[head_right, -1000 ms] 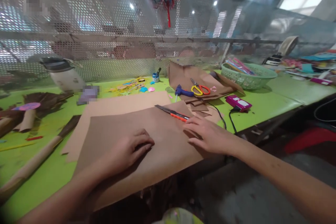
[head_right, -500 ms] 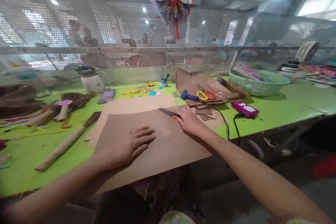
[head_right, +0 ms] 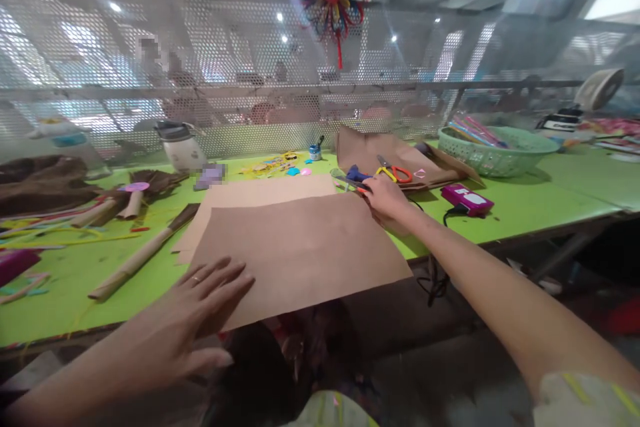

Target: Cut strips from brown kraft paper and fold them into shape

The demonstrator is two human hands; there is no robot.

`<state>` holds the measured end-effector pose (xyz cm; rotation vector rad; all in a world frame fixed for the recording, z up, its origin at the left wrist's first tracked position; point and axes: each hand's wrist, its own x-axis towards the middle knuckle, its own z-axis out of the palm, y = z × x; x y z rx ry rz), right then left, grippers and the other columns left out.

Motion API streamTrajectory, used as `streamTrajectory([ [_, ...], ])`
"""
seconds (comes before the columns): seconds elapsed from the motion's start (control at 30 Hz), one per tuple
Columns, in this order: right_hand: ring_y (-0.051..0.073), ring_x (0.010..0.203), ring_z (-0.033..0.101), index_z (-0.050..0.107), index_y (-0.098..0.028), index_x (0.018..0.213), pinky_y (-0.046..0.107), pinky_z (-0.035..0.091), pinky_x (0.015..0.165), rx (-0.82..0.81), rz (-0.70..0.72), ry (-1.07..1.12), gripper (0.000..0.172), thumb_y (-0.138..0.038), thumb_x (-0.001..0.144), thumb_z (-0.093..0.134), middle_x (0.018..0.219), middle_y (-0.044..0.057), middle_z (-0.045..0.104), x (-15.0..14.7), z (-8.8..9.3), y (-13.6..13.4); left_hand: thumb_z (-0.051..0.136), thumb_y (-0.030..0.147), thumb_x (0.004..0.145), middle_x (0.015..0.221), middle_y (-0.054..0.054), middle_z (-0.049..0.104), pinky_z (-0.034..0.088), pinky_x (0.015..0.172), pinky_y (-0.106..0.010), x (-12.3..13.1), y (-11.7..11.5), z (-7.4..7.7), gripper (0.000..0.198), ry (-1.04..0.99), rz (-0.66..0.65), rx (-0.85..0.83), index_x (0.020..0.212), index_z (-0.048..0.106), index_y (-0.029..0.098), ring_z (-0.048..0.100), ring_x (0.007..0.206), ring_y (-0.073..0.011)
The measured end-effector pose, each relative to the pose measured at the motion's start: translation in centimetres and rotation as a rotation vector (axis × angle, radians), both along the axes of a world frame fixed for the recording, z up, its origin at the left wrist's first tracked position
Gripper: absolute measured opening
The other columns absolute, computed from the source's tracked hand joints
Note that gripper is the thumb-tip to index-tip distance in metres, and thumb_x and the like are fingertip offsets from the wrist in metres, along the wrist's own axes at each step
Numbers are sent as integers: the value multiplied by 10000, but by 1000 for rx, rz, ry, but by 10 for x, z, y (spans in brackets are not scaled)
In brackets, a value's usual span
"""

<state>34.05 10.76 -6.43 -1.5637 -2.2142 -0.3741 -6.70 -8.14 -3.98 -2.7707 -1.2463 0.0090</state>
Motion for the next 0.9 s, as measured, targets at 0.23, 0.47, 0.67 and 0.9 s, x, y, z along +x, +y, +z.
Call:
streamTrajectory([
  [0.23,264,1020,526,657,-122,1041,384,388,916,7,55,28,255,-209,836,532,1046,149,648,-16,3,-13,452,134,834,1398,-108,476,389,1017,-482,22,-2,-29,529,60,49,213,1359,453,208,431,1280,-315],
  [0.47,190,1068,570,601,-230,1168,325,435,936,-514,522,103,343,-183,872,435,1162,47,633,-1,28,-116,390,54,762,1322,-64,559,490,922,-421,-1,-5,-15,560,40,44,212,1271,564,210,540,1186,-280],
  [0.67,182,1309,369,447,-244,1353,384,291,1097,-588,561,104,632,-7,772,378,1396,49,452,11,17,-150,399,119,799,1321,-31,559,512,908,-392,-35,-5,-21,541,-17,45,184,1303,529,266,558,1170,-263],
  [0.9,239,1329,331,421,-248,1379,439,266,1105,-586,520,168,720,-78,692,554,1430,78,407,9,9,-155,489,193,767,1330,30,552,469,971,-334,-49,1,-35,548,-100,125,168,1289,527,356,545,1189,-228],
])
